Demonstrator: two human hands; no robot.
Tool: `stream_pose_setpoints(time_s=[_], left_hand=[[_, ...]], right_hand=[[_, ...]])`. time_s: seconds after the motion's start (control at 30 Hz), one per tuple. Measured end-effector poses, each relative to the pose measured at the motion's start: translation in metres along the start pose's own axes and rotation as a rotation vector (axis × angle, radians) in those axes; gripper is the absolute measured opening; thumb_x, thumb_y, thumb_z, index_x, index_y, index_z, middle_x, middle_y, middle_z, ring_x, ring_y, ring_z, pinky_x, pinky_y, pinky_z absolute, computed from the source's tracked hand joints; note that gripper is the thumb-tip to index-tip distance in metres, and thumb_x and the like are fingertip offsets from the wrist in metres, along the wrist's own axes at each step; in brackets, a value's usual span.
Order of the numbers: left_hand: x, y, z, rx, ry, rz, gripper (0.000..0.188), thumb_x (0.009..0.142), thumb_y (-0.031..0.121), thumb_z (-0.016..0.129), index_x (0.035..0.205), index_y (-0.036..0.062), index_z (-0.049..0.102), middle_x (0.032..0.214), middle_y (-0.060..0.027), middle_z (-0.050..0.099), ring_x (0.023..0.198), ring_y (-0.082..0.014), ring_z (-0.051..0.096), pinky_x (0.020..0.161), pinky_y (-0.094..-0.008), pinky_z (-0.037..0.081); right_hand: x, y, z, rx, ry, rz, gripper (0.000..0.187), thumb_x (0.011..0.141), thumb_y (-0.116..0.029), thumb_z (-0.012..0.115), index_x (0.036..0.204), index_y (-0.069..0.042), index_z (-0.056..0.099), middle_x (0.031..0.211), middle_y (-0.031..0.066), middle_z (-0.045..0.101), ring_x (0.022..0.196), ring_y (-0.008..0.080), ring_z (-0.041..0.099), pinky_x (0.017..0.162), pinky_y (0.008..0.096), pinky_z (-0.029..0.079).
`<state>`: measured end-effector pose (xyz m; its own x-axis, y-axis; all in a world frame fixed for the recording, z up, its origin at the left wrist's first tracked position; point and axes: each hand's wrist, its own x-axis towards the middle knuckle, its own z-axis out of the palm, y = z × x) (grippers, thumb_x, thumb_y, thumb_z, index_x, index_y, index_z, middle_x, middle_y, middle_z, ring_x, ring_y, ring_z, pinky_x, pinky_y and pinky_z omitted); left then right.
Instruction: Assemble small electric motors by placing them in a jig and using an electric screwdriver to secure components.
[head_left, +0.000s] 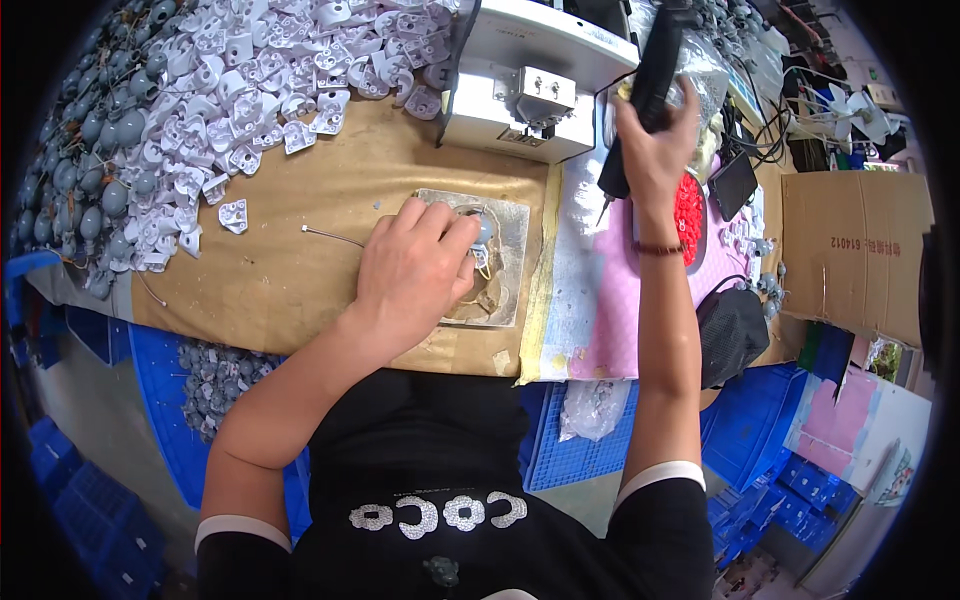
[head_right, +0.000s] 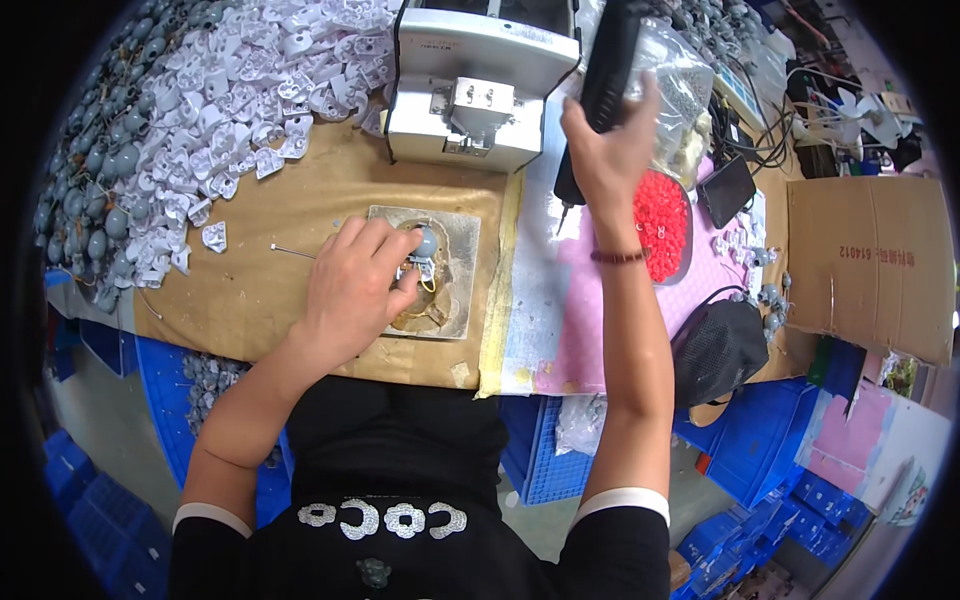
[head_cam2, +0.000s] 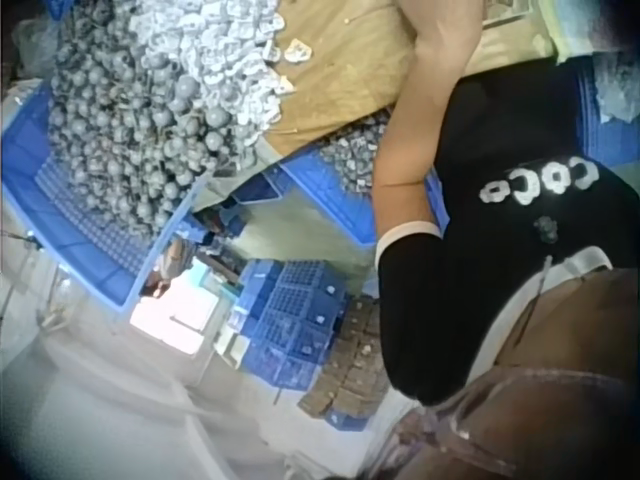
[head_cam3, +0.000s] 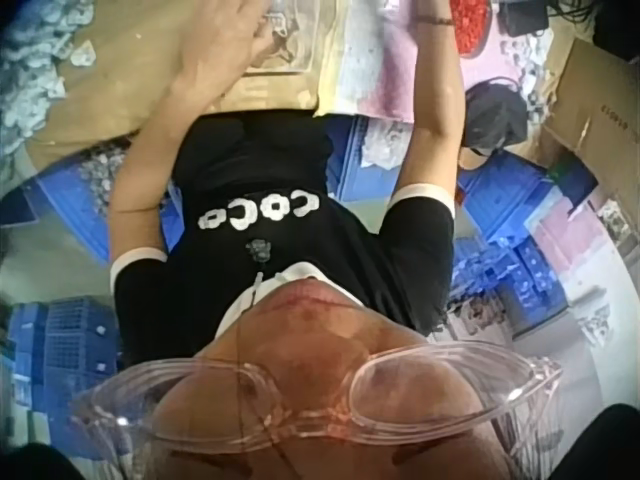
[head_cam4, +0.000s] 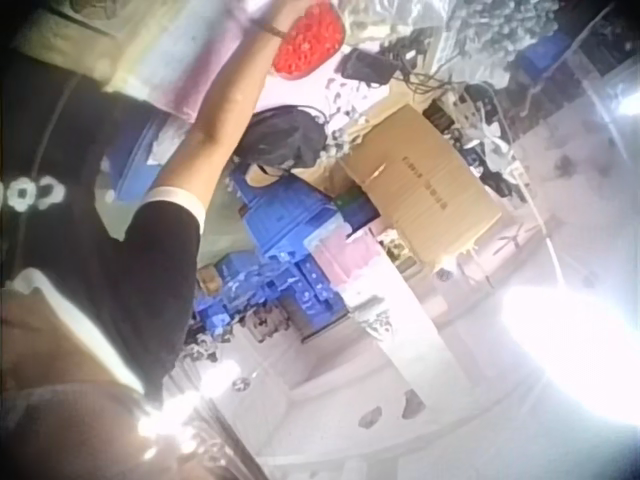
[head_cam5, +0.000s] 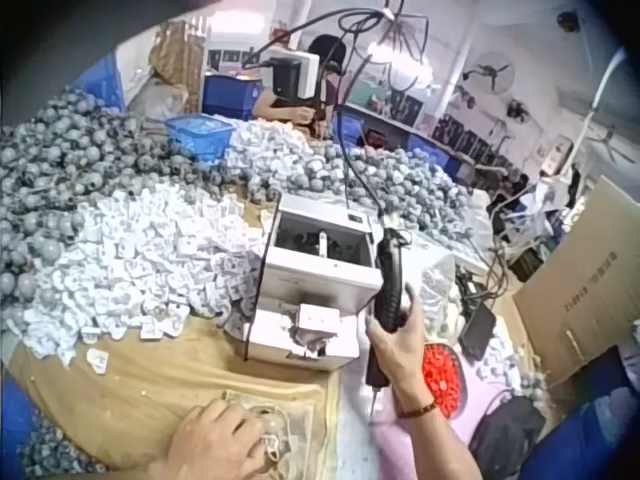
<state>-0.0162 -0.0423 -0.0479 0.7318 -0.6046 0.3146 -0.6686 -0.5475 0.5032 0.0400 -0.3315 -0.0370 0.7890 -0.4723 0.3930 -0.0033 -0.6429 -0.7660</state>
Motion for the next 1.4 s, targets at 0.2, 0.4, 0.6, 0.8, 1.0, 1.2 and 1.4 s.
stream_pose_setpoints(time_s=[0.2, 0.4, 0.6, 0.8, 1.0, 1.2, 1.4], left_hand=[[0.0, 0.001, -0.001, -0.017, -0.015, -0.012, 0.035, 0.073, 0.01, 0.074, 0.107, 0.008, 0.065, 0.092, -0.0085, 0.058, 0.088, -0.03, 0.055, 0.076, -0.0426, 0.049], [-0.001, 0.002, 0.002, -0.024, 0.009, -0.022, 0.034, 0.074, 0.011, 0.074, 0.106, 0.0075, 0.065, 0.092, -0.0092, 0.058, 0.088, -0.0307, 0.055, 0.077, -0.042, 0.049], [-0.003, -0.001, 0.002, -0.03, 0.03, -0.007, 0.035, 0.074, 0.011, 0.073, 0.107, 0.007, 0.064, 0.093, -0.0099, 0.059, 0.089, -0.0309, 0.055, 0.078, -0.0422, 0.049], [-0.004, -0.002, 0.003, -0.026, 0.026, -0.021, 0.036, 0.072, 0.013, 0.074, 0.106, 0.0103, 0.063, 0.092, -0.0054, 0.057, 0.092, -0.0263, 0.056, 0.075, -0.0406, 0.048], [-0.003, -0.001, 0.004, -0.008, 0.029, -0.032, 0.035, 0.07, 0.013, 0.073, 0.104, 0.0132, 0.063, 0.091, -0.0031, 0.056, 0.093, -0.024, 0.056, 0.073, -0.0395, 0.047], [-0.003, -0.004, 0.008, -0.035, 0.104, 0.016, 0.033, 0.07, 0.011, 0.072, 0.1, 0.0134, 0.059, 0.09, -0.0035, 0.054, 0.09, -0.025, 0.056, 0.071, -0.0401, 0.047], [-0.002, -0.005, 0.002, -0.073, 0.063, 0.002, 0.032, 0.069, 0.01, 0.072, 0.098, 0.0129, 0.057, 0.09, -0.0046, 0.053, 0.09, -0.0262, 0.056, 0.07, -0.0412, 0.047]], right_hand=[[-0.001, -0.106, -0.017, 0.695, -0.034, -0.39, 0.057, 0.091, 0.003, 0.063, 0.14, 0.006, 0.034, 0.085, 0.0137, 0.066, 0.069, 0.0205, 0.067, 0.069, 0.0381, 0.06], [-0.012, -0.136, 0.026, 0.932, 0.028, -0.225, 0.009, 0.091, -0.004, 0.067, 0.091, 0.003, 0.061, 0.07, 0.0063, 0.062, 0.06, 0.0137, 0.06, 0.057, 0.028, 0.05], [-0.001, -0.134, 0.045, 0.799, -0.223, -0.008, 0.012, 0.09, -0.005, 0.065, 0.091, -0.002, 0.054, 0.067, 0.0051, 0.061, 0.056, 0.0131, 0.06, 0.054, 0.0268, 0.049], [-0.053, -0.139, 0.012, 0.843, -0.356, -0.059, 0.048, 0.087, -0.005, 0.067, 0.123, 0.007, 0.037, 0.071, 0.0093, 0.062, 0.056, 0.0175, 0.062, 0.057, 0.0318, 0.052], [-0.076, -0.133, 0.012, 0.835, -0.383, -0.149, 0.074, 0.091, -0.007, 0.064, 0.147, 0.007, 0.018, 0.073, 0.0106, 0.061, 0.056, 0.018, 0.06, 0.059, 0.0327, 0.052], [-0.088, -0.118, 0.011, 0.75, -0.43, -0.28, 0.064, 0.091, -0.006, 0.066, 0.142, -0.002, 0.028, 0.077, 0.0107, 0.059, 0.061, 0.0196, 0.059, 0.061, 0.0332, 0.052], [-0.1, -0.113, 0.016, 0.724, -0.416, -0.442, 0.047, 0.091, 0.0, 0.063, 0.13, -0.008, 0.038, 0.08, 0.0111, 0.058, 0.065, 0.0182, 0.058, 0.063, 0.0341, 0.052]])
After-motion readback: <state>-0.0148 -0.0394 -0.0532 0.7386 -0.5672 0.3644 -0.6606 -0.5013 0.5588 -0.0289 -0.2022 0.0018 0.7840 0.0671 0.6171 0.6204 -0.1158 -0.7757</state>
